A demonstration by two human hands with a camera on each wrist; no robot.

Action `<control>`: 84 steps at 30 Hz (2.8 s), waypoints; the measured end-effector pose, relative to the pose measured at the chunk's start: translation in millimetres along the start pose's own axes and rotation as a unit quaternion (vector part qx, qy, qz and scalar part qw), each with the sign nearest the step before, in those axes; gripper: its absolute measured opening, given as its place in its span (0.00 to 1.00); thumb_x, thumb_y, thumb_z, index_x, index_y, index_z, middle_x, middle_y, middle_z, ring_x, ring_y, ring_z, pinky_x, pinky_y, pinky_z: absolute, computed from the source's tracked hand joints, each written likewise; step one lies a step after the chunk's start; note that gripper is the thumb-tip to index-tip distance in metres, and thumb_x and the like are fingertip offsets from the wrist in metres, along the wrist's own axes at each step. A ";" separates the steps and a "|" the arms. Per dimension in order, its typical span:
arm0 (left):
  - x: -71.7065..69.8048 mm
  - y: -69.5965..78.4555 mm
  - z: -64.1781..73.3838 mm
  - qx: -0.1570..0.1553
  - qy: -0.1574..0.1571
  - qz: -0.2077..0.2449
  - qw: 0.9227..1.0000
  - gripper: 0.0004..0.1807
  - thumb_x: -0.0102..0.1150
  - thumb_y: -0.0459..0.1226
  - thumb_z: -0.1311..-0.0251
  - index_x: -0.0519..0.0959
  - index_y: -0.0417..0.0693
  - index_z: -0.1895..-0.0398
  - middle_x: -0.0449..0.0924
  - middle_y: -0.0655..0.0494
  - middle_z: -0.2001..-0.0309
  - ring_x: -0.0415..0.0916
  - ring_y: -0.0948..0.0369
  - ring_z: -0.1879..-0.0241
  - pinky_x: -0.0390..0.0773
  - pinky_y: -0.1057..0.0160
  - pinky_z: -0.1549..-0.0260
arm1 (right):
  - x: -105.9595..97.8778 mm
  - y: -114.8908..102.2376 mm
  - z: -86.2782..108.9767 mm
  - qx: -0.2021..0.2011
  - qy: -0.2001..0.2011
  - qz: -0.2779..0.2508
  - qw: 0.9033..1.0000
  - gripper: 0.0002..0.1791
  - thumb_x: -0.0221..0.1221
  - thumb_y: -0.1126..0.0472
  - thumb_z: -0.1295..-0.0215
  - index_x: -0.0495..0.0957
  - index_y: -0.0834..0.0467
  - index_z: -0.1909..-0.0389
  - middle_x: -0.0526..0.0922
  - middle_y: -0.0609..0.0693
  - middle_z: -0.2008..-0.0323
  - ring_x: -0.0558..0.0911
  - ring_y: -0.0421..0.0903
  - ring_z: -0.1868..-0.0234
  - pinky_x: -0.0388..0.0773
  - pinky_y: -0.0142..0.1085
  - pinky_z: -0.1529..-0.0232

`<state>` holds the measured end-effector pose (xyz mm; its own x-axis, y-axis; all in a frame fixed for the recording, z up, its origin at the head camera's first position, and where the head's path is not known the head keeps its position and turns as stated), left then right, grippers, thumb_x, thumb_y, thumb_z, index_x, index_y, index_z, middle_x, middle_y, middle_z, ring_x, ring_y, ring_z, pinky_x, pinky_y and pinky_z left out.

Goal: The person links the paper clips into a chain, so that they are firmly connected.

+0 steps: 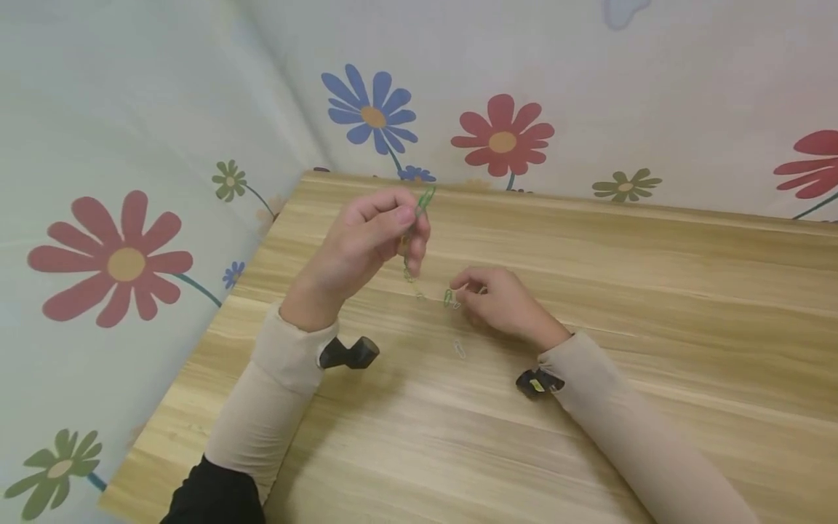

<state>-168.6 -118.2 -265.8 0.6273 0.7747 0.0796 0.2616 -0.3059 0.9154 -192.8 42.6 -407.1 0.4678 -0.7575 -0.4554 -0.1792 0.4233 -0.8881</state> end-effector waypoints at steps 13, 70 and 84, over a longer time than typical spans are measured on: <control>3.6 4.2 -6.1 0.008 -0.020 -0.021 1.000 0.09 0.45 0.28 0.28 0.76 0.34 0.64 0.72 0.44 0.73 0.70 0.55 0.75 0.77 0.62 0.77 | 4.9 6.0 1.0 -0.053 0.032 0.215 0.975 0.08 0.60 0.64 0.30 0.80 0.61 0.53 0.70 0.47 0.81 0.67 0.43 0.81 0.67 0.38 0.77; 18.8 -16.4 -0.9 -0.058 0.002 -0.201 0.978 0.07 0.59 0.31 0.33 0.82 0.37 0.67 0.66 0.54 0.78 0.60 0.59 0.78 0.62 0.64 0.75 | -51.5 -120.9 79.1 -0.370 0.264 0.195 0.869 0.11 0.58 0.78 0.41 0.81 0.66 0.60 0.82 0.52 0.65 0.79 0.38 0.70 0.75 0.23 0.64; 16.0 -10.7 -1.1 -0.039 0.005 -0.165 0.985 0.07 0.56 0.30 0.31 0.82 0.33 0.63 0.80 0.50 0.68 0.66 0.56 0.72 0.70 0.63 0.66 | -52.6 -116.2 74.9 -0.327 0.249 0.157 0.898 0.17 0.67 0.77 0.42 0.80 0.66 0.52 0.80 0.50 0.67 0.76 0.38 0.75 0.72 0.23 0.71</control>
<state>-162.1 -101.9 -273.9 0.5093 0.8308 -0.2245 0.3927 0.0078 0.9196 -131.8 70.5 -275.3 -0.1105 -0.8491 -0.5165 -0.7810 0.3956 -0.4833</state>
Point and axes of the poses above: each hand's wrist, its own z-axis away from the middle knuckle, its own x-axis out of the palm, y = z × x, the point moved 5 cm from there along -z, towards the middle knuckle
